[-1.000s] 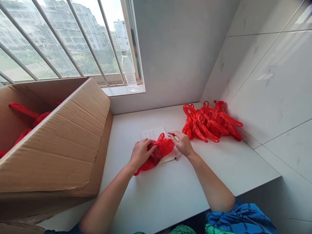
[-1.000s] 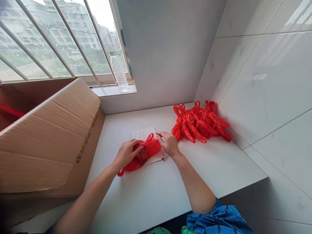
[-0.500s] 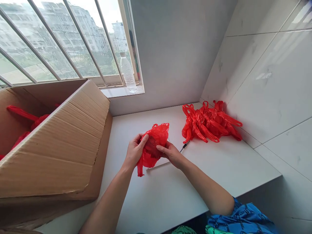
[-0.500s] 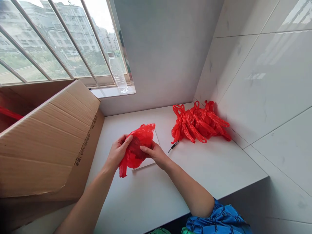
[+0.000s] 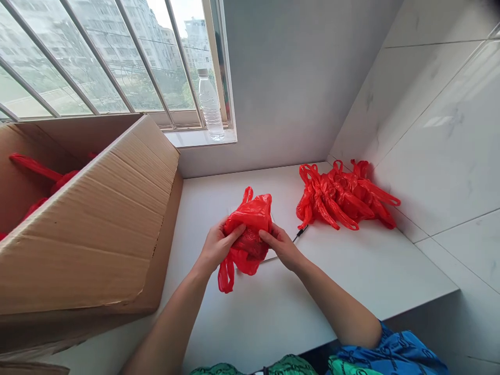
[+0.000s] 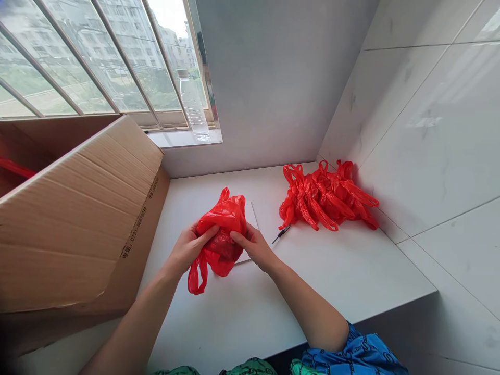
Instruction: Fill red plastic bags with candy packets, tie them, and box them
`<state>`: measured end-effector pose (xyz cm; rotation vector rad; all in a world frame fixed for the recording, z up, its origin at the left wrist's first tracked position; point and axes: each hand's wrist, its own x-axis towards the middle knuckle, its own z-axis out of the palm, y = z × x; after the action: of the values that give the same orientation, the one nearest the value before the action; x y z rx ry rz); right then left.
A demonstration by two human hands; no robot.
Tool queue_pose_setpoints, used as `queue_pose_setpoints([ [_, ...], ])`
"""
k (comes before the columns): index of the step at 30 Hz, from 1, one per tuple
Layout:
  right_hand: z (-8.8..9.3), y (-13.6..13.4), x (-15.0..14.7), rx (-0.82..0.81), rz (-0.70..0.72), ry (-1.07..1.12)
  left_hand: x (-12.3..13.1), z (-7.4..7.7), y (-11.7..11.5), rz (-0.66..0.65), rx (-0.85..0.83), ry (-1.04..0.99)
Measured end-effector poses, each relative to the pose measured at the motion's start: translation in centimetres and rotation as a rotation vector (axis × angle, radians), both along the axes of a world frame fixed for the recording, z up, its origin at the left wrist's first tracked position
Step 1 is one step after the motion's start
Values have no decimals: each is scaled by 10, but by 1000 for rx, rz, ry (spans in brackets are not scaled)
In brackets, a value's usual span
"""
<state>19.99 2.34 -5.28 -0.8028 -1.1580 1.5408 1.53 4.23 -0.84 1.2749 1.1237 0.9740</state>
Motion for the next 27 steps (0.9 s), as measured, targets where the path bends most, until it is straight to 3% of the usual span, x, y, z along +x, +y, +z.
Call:
queue_pose_setpoints([
  [8, -2, -1, 4, 79, -77, -39, 3, -10, -5, 57, -68, -182],
  [12, 2, -3, 5, 67, -33, -19, 5, -13, -6, 81, -44, -200],
  [27, 5, -4, 1, -15, -11, 58, 10, -8, -11, 102, -140, -314],
])
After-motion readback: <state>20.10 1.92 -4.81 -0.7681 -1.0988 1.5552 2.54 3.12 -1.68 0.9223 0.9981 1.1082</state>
